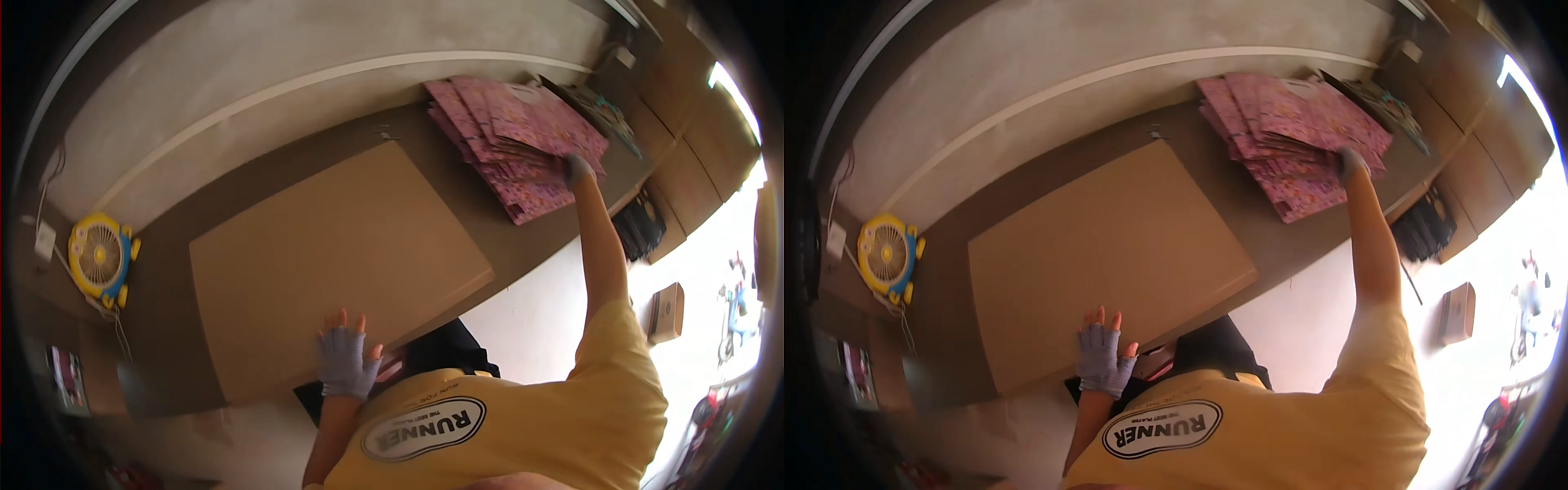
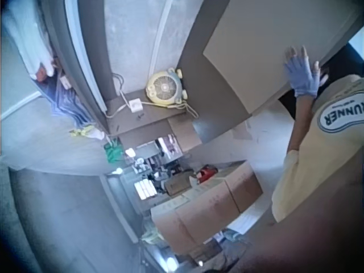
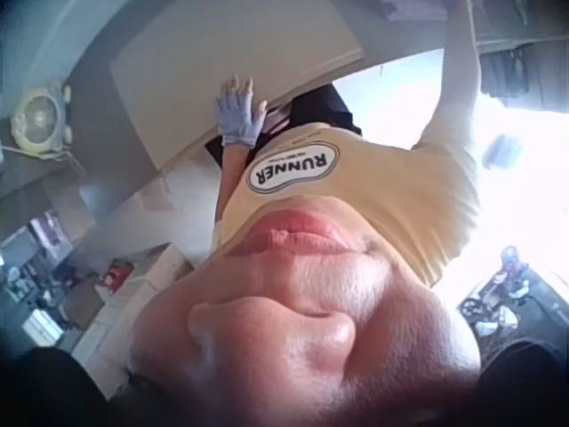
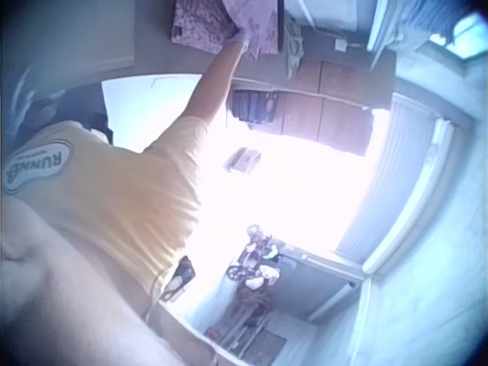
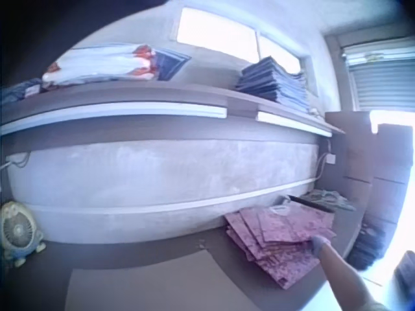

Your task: The person places a floral-patterned item onto a cardboard sheet, folds the cardboard around it, and stacks the wrapped package. The process is repeated multiple times with identical items.

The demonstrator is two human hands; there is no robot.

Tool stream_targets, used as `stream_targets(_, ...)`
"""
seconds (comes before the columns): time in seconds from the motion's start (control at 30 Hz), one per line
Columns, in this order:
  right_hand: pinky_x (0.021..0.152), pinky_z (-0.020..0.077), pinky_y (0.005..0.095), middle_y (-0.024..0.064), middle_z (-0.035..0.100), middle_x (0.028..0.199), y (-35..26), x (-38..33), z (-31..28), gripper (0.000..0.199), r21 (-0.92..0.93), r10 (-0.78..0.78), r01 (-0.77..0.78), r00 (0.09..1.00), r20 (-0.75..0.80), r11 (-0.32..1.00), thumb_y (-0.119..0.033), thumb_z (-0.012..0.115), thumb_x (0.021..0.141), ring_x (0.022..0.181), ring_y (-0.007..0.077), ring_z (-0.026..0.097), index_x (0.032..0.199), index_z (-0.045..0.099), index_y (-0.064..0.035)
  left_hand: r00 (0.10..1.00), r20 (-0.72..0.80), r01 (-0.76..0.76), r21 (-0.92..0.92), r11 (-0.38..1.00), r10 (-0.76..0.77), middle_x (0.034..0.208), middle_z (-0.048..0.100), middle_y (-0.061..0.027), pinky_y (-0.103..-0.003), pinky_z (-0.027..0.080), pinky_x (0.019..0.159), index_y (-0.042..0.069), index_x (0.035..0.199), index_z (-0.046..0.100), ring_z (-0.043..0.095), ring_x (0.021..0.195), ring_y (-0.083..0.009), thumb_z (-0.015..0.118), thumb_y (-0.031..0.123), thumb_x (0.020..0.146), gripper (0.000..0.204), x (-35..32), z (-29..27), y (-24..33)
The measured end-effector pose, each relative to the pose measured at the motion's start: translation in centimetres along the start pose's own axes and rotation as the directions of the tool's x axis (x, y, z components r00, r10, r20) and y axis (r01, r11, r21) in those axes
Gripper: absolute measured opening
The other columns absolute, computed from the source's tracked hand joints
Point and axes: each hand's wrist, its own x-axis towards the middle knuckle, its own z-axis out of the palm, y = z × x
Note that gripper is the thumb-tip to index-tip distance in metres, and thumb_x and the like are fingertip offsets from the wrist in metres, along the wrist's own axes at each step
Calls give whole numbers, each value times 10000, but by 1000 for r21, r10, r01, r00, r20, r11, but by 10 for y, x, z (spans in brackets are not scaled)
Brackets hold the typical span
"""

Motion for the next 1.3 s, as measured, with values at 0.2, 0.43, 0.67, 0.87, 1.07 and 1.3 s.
stream_targets(0.2,939,456,372,136,532,1207,-204,-121,12,432,963,439,122,871,-219,239,-159,562,930,1096,222,544,1333,446,-51,995,-102,14,94,996,-4,1282,479,-187,-538,340,982,114,1185,557,434,1212,-368,646,374,788,483,-29,10,-24)
stream_targets(0.43,1085,317,412,200,408,1415,-339,-89,62,642,13,-76,76,927,368,997,-458,500,901,1308,346,387,1383,408,-46,981,-192,54,83,995,-37,1294,484,-164,-504,343,1012,135,1201,564,424,1248,-344,656,355,784,480,-20,20,-4)
stream_targets(0.67,1046,360,432,221,419,1388,-318,-80,127,576,-3,-130,131,987,93,991,-423,551,882,1283,380,390,1320,473,-57,936,-351,46,68,997,-19,1346,478,-159,-492,348,1018,111,1221,539,445,1261,-326,632,249,769,482,-22,50,-2)
stream_targets(0.87,996,403,398,214,490,1304,-309,-71,139,486,118,-188,205,972,-144,972,-337,612,875,1193,343,475,1251,521,-42,946,-323,55,59,997,-33,1345,482,-144,-470,360,1011,123,1215,541,460,1250,-309,623,214,762,470,-23,43,-3)
stream_targets(1.07,810,439,248,25,598,934,-273,-38,178,133,927,-40,28,999,-14,374,-138,591,932,860,121,520,982,582,-15,974,89,213,-64,975,-207,1085,575,-134,-456,450,864,120,1012,595,554,1026,-335,632,192,742,282,-1,4,-18)
stream_targets(1.3,798,446,261,10,595,905,-293,-63,142,92,981,-5,118,993,-119,153,-73,524,951,839,116,525,960,599,-21,586,-685,792,371,485,-433,1293,480,-184,-496,310,1040,77,1269,472,409,1240,-356,530,390,851,526,2,-47,-200)
